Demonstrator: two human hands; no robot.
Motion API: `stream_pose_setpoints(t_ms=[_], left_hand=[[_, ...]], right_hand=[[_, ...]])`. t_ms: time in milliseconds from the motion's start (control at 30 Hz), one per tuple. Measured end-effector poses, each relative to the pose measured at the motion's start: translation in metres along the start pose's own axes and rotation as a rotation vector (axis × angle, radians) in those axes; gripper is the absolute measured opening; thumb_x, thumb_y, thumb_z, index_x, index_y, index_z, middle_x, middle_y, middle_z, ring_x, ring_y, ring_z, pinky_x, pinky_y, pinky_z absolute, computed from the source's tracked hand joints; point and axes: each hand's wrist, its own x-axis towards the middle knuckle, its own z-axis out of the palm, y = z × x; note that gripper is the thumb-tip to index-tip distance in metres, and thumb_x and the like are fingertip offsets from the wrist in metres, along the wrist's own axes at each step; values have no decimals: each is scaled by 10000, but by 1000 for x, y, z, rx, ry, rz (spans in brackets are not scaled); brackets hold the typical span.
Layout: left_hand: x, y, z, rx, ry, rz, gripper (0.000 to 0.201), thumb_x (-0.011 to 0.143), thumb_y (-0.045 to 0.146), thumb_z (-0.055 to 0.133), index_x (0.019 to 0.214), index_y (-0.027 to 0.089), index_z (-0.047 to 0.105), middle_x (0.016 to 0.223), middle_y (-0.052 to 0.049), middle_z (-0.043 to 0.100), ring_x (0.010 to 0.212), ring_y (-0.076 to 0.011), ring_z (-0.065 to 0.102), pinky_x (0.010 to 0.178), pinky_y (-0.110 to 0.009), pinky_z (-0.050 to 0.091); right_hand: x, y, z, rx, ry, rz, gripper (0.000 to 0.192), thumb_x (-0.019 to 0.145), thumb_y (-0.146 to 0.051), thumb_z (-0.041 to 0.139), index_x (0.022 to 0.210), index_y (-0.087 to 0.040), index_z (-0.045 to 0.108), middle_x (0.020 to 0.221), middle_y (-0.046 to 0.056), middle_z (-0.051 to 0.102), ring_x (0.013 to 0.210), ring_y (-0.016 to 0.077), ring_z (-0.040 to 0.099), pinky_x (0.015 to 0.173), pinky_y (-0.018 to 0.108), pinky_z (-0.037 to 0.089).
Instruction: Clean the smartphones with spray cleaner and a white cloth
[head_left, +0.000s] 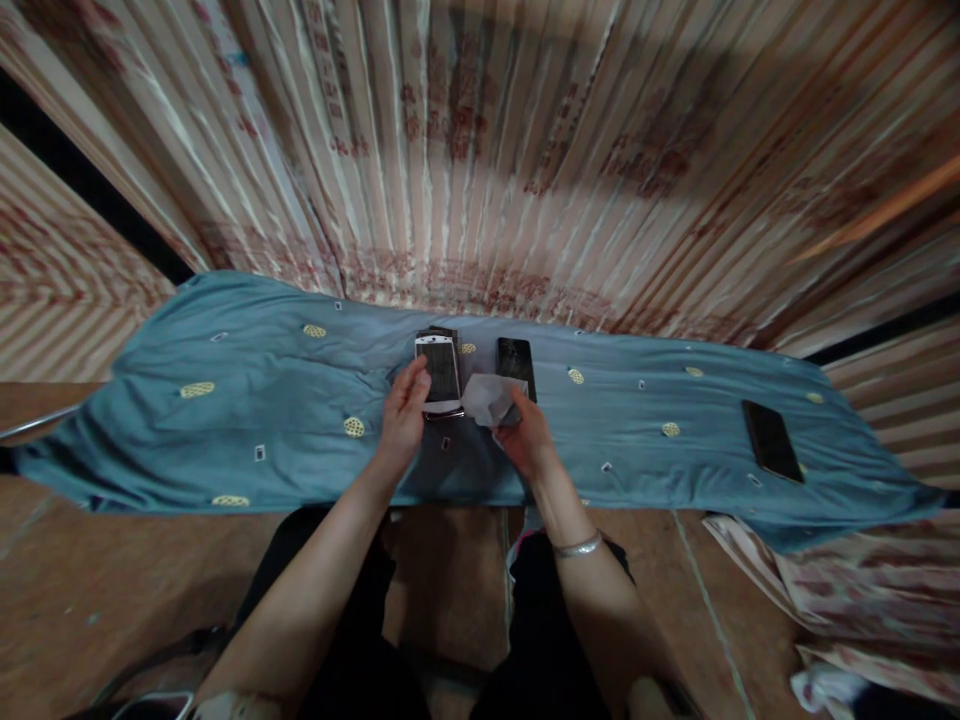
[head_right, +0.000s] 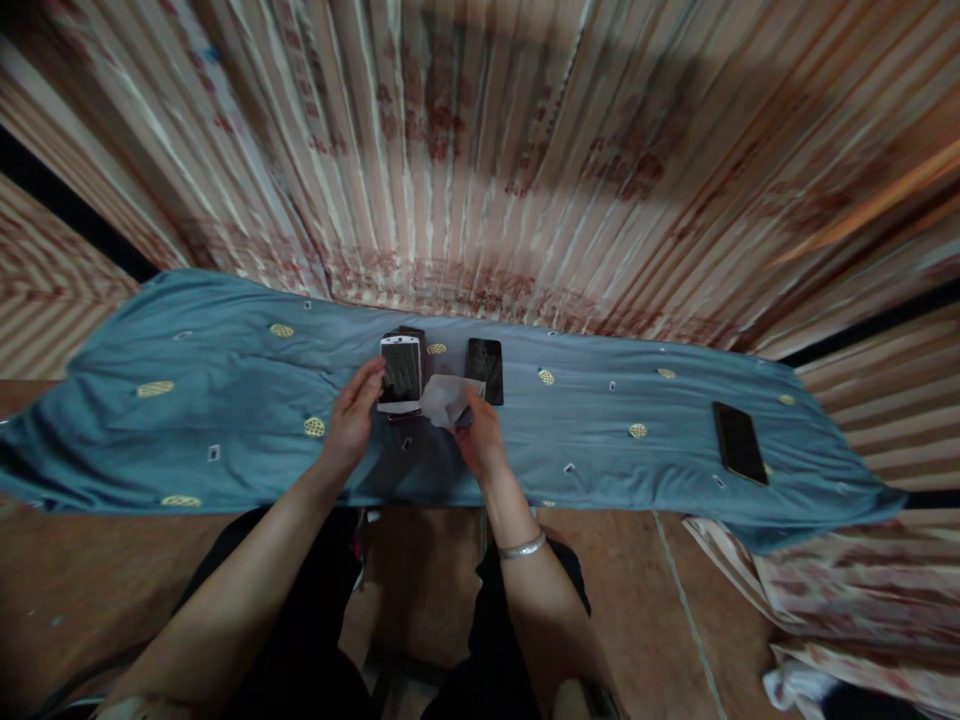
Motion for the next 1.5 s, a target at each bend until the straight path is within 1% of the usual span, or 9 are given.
stream_pose_setpoints(t_ms=[100, 167, 267, 400, 633, 967, 1067, 1200, 1500], left_hand=[[9, -8, -6, 3, 109, -57, 353, 834, 289, 790, 1183, 237, 778, 1507, -90, 693, 1486, -244, 565, 1266, -355, 372], [11, -14, -8, -8, 121, -118, 403, 839, 273, 787, 1239, 239, 756, 1604, -96, 615, 1568, -243, 474, 1303, -359, 316], [12, -19, -8, -26, 81, -187, 474, 841, 254, 778, 1311, 238, 722, 1661, -92, 555, 1619, -245, 395, 1326, -373, 281], [13, -20, -7, 5, -7, -173, 508, 860, 252, 719, 1368, 225, 700, 1581, -85, 639, 1599, -261, 431, 1341, -404, 264], [11, -25, -8, 99, -47, -163, 651, 869, 252, 655, 1513, 174, 602, 1663, -127, 545, 1588, -296, 447, 1329, -425, 306], [9, -35, -12, 2, -62, -140, 561, 814, 290, 720, 1372, 234, 706, 1567, -86, 650, 1563, -306, 482, 1293, -438, 377], [9, -36, -11, 3, -68, -108, 522, 793, 299, 720, 1308, 218, 726, 1490, -95, 706, 1538, -309, 511, 1292, -444, 375], [12, -34, -13, -12, -62, -96, 505, 779, 289, 728, 1278, 209, 731, 1497, -101, 699, 1538, -304, 511, 1300, -441, 356], [21, -33, -10, -69, -3, -158, 583, 806, 240, 711, 1388, 199, 686, 1539, -119, 669, 1561, -308, 485, 1300, -449, 369]], right_hand=[[7, 6, 3, -35, 19, -41, 329, 902, -546, 689, 999, -234, 731, 1035, 61, 839, 980, 231, 804, 813, 353, 683], [10, 9, 5, -73, 22, -70, 356, 934, -558, 650, 1045, -232, 736, 1126, 78, 831, 1093, 243, 786, 918, 384, 669], [14, 13, 11, -247, -8, -150, 439, 981, -584, 576, 1150, -212, 738, 1276, 111, 795, 1252, 255, 733, 1124, 453, 577], [17, 22, 22, -495, -107, -322, 633, 974, -706, 531, 1268, -186, 740, 1390, 132, 751, 1395, 270, 651, 1285, 478, 411], [19, 39, 34, -488, -131, -381, 746, 952, -818, 493, 1357, -243, 742, 1465, 78, 721, 1470, 285, 589, 1320, 491, 354], [12, 39, 32, -525, -103, -367, 739, 952, -811, 490, 1250, -199, 778, 1302, 124, 786, 1356, 321, 663, 1264, 506, 419], [12, 39, 30, -492, -110, -344, 709, 947, -800, 515, 1220, -205, 786, 1265, 114, 797, 1335, 313, 674, 1246, 483, 441], [14, 36, 26, -403, -155, -292, 617, 961, -749, 555, 1198, -233, 796, 1205, 72, 820, 1331, 275, 672, 1220, 424, 466], [23, 46, 34, -252, -118, -187, 529, 920, -708, 612, 1053, -235, 808, 1033, 42, 833, 1174, 256, 736, 1125, 417, 530]])
